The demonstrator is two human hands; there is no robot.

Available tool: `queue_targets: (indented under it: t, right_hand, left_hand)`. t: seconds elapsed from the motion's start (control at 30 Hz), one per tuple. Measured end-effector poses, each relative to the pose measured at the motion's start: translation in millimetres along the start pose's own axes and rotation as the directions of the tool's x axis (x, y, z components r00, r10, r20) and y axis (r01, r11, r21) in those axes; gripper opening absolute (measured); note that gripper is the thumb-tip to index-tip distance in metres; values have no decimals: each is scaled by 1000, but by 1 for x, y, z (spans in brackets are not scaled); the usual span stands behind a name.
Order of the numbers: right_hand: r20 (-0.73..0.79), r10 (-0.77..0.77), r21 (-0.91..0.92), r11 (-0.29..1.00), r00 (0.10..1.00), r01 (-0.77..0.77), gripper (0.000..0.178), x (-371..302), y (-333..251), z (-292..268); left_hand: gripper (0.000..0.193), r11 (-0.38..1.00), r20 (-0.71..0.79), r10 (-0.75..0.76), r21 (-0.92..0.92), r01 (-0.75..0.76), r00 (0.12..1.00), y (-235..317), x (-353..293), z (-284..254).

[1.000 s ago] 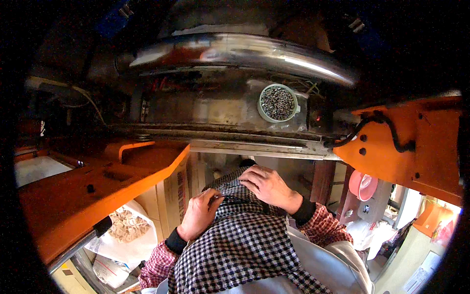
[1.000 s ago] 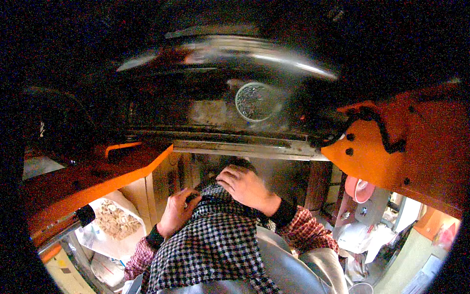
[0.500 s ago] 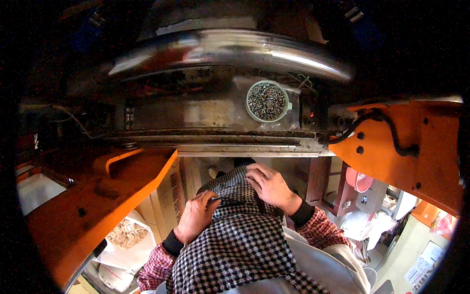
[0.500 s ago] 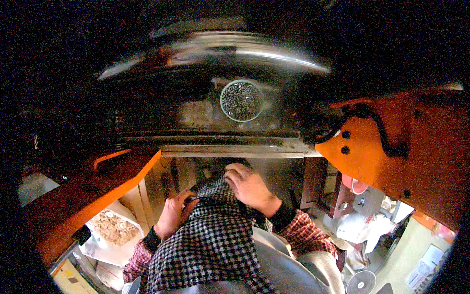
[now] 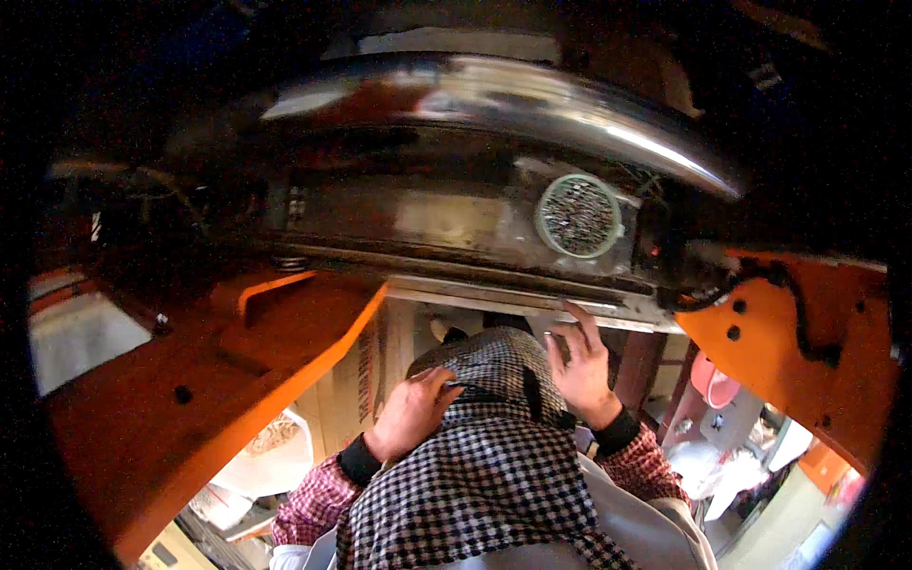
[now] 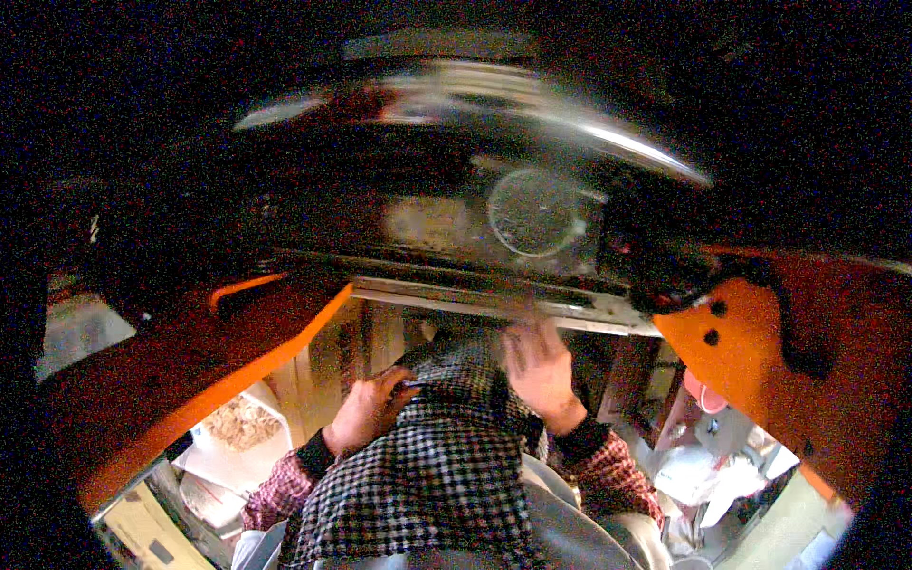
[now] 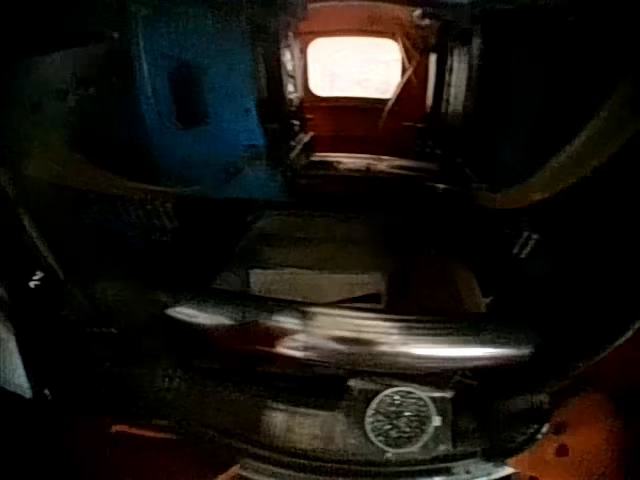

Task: The person repeatedly picks small white plastic components from a bag, separates them by hand, and places them into a machine hopper. The person also handles a pair of scissors and a small container of metal parts during the process.

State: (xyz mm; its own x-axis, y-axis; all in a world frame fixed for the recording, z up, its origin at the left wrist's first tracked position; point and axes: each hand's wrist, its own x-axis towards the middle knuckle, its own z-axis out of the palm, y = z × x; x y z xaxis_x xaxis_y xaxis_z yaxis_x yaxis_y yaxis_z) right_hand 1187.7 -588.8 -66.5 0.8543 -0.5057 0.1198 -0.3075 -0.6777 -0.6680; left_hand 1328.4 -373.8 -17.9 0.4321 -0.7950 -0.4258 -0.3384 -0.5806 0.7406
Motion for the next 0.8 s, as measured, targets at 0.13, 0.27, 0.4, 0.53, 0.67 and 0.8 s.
queue_targets:
  t: [0.13, 0.27, 0.4, 0.53, 0.67, 0.8]
  right_hand:
    - [17, 3, 15, 1000, 1000, -3, 9, 2, 0, 2]
    - [49, -18, 49, 999, 999, 16, 9, 8, -4, 3]
    - [31, -121, 96, 988, 992, 117, 10, 26, -17, -4]
    - [-100, -219, 97, 969, 971, 228, 10, 73, -39, -28]
    - [-331, -289, 48, 946, 898, 322, 8, 132, -65, -59]
    - [-457, -340, 38, 916, 822, 400, 8, 173, -84, -85]
  left_hand:
    - [20, 999, -30, 25, -33, -26, 999, 2, -2, 0]
    - [20, 999, -54, -4, -44, 2, 999, 9, -8, -4]
    - [19, 999, -97, 1, -37, -5, 995, 9, -14, -3]
    - [16, 998, -160, 29, -58, -38, 987, 10, -20, -4]
    - [21, 989, -265, 105, -76, -129, 958, 16, -25, -10]
    - [15, 993, -308, 96, -30, -111, 946, 11, -32, -10]
